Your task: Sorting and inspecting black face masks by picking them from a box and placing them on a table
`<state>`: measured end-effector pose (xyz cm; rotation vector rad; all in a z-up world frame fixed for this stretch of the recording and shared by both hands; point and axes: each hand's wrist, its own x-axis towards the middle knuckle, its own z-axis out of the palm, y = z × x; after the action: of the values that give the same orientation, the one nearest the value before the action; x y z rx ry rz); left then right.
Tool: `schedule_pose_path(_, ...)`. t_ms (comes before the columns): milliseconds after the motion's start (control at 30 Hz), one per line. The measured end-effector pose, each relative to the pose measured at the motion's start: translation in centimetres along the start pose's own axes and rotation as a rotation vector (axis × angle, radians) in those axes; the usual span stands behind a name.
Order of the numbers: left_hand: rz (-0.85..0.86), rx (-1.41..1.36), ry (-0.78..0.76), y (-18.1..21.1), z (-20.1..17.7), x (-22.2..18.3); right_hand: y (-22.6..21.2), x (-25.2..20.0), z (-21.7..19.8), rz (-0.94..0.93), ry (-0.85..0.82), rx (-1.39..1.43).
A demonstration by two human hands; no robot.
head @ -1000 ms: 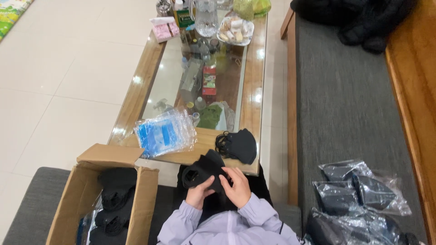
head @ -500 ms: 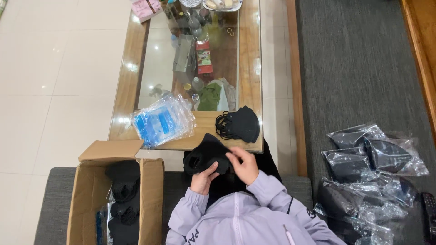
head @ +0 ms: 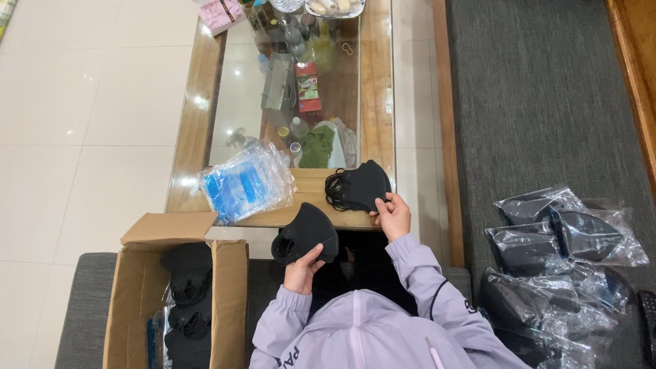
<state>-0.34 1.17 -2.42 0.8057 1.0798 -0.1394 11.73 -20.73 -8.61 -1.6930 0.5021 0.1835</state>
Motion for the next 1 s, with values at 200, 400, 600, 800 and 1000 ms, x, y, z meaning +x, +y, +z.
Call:
schedule_pose_path(200,0.009,0.006,-0.005,-0.1,-0.1,0.1,-1.5,-0.4,-1.0,0.013,-0.017,-0.343)
schedule_pose_path(400,0.04,0.014,-0.075,-1.7,-1.2,2.0,-1.2,-1.2,-0.5,-0.146,0.089,-0.504)
schedule_pose_path(600,0.033,0.024,-0.09,-1.7,-0.9,1.6,-2.0,-2.0,-0.5,-0.181,0.073,-0.583)
schedule_pose_path(800,-0.013,0.023,-0.064,-0.7,0.1,0.1,-2.1,-1.6,-0.7,-0.196,0.036,-0.634)
schedule_pose_path(1000,-0.008,0.029,-0.083,-1.1,0.2,-0.3,-3.2,-3.2,-1.2,-0.239,0.016,-0.616)
